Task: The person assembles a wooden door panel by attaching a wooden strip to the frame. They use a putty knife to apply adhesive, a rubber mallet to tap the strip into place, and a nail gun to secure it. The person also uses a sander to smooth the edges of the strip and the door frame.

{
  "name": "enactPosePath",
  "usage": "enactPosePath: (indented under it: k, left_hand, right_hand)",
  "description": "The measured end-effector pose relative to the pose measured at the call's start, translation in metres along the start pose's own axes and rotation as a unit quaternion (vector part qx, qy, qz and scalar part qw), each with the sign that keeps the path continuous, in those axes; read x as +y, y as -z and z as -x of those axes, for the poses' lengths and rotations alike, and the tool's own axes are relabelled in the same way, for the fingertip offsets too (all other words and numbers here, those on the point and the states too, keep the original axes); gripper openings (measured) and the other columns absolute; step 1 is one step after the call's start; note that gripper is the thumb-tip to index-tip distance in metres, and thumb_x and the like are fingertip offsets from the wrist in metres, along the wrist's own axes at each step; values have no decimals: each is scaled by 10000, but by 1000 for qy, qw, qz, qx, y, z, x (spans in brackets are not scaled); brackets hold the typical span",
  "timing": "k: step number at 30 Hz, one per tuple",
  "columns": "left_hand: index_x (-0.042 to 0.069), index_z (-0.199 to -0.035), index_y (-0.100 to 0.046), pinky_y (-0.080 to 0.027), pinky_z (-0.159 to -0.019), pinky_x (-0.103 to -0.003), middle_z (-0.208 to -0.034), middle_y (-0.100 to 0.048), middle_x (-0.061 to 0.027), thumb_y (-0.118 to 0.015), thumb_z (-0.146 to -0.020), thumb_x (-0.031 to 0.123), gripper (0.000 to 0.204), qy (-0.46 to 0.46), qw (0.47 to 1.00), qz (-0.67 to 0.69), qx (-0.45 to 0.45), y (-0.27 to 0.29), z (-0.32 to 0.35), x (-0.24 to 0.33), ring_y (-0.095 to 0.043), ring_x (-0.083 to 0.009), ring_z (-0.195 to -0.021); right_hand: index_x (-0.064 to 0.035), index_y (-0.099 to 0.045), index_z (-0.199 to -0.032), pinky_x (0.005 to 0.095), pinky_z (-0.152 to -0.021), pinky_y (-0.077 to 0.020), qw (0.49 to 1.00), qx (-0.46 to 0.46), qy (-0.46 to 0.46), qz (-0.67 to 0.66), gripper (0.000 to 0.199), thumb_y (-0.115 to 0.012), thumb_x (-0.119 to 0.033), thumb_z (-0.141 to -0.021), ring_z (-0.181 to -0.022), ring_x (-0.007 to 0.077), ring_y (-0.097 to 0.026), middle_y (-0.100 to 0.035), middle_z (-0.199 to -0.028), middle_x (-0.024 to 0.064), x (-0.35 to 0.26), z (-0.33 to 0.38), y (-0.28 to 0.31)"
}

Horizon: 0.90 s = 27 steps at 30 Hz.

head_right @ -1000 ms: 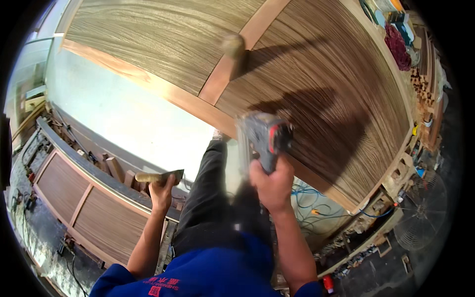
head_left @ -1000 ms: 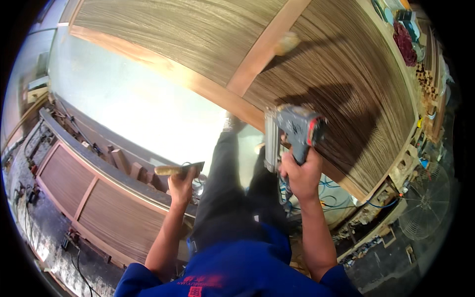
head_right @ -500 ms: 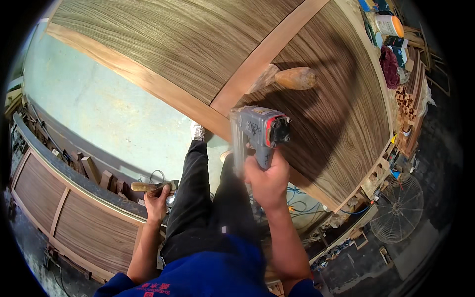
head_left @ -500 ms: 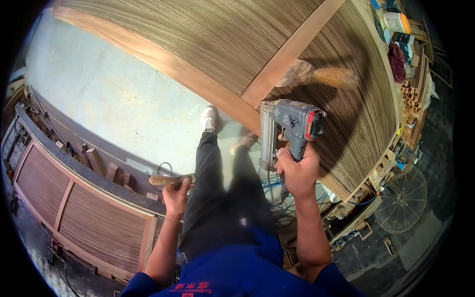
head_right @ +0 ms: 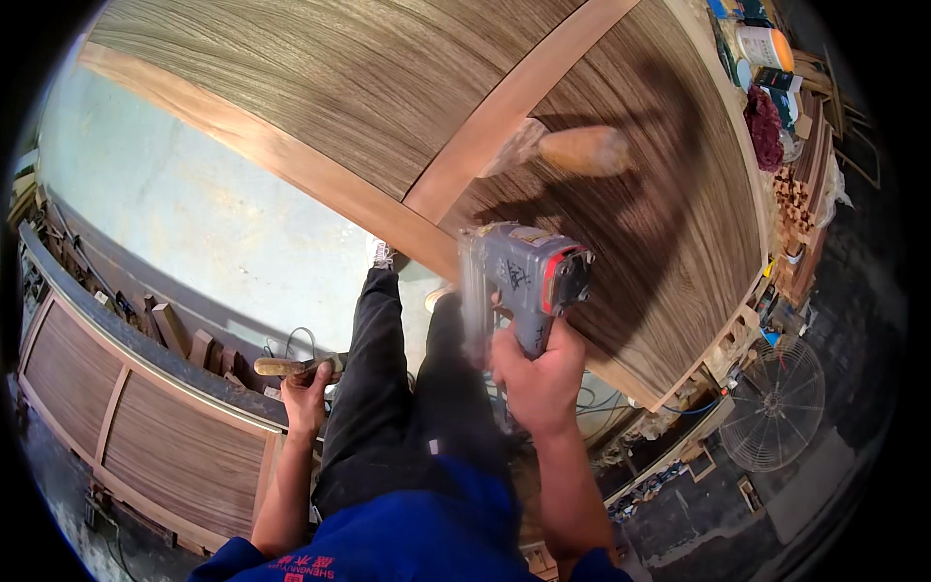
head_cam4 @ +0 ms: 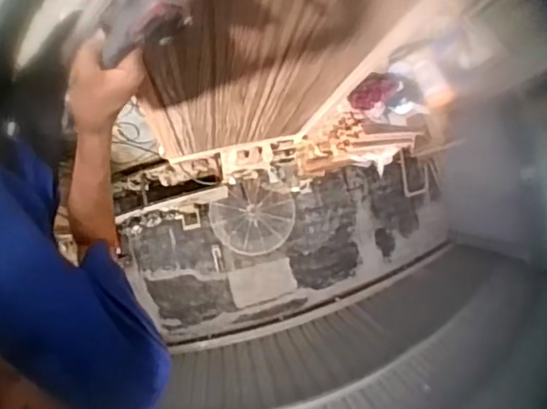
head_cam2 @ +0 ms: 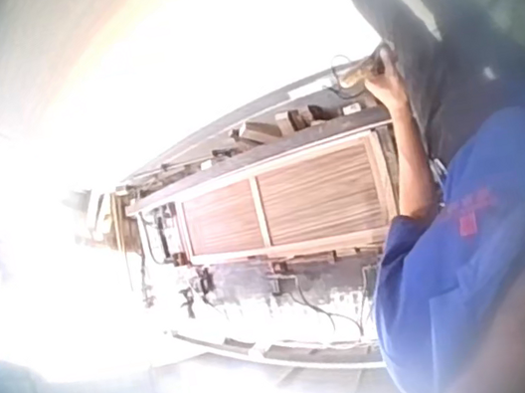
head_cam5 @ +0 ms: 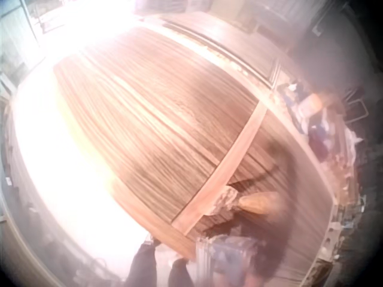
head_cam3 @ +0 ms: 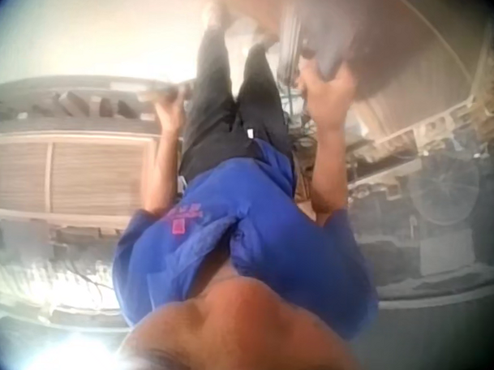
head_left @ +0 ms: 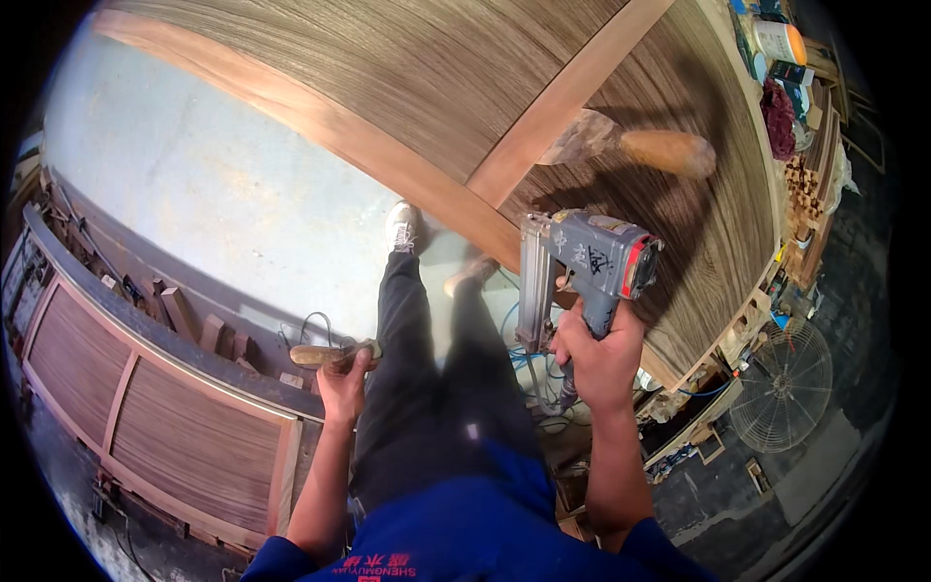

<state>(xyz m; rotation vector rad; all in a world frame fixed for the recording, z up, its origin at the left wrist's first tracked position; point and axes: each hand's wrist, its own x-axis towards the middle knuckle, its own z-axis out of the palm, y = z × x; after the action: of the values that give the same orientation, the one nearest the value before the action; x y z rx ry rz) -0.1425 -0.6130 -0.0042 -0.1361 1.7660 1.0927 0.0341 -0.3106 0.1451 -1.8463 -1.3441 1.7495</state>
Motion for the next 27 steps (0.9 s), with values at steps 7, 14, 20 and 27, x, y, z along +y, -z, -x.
enactPosePath:
  k: [7,14,20,27]
  left_hand:
    - [-93,-1118,-745,-621,-839,-355,-992,-780,-113,-759,-1011,150,265,12,1000,0,4,-4,3,-5,-742,-185,-876]
    - [-102,-1131,-744,-618,-853,-349,-1007,-784,-124,-759,-1014,164,291,18,1000,4,-6,-6,3,-4,-751,-192,-888]
    - [-103,-1134,-745,-617,-856,-345,-1004,-786,-123,-749,-1020,155,282,26,1000,-10,-7,-4,2,-10,-753,-193,-890]
    - [-107,-1135,-744,-613,-834,-334,-983,-786,-116,-751,-1018,156,288,13,1000,-17,-4,-2,-2,-11,-750,-185,-860]
  right_hand:
    - [39,-627,-1234,273,-561,-511,1000,-13,-12,6,279,-626,38,-955,-568,99,-567,-579,-817,24,9,4,0]
    - [45,-645,-1188,271,-549,-496,999,-2,-37,26,238,-622,39,-951,-562,93,-567,-571,-748,13,5,2,-6]
    - [48,-645,-1187,263,-545,-488,997,17,-49,58,236,-618,46,-953,-559,86,-564,-576,-731,13,-1,4,-9]
    - [40,-649,-1156,251,-542,-483,996,31,-46,64,198,-626,37,-959,-562,83,-572,-595,-730,9,5,11,-7]
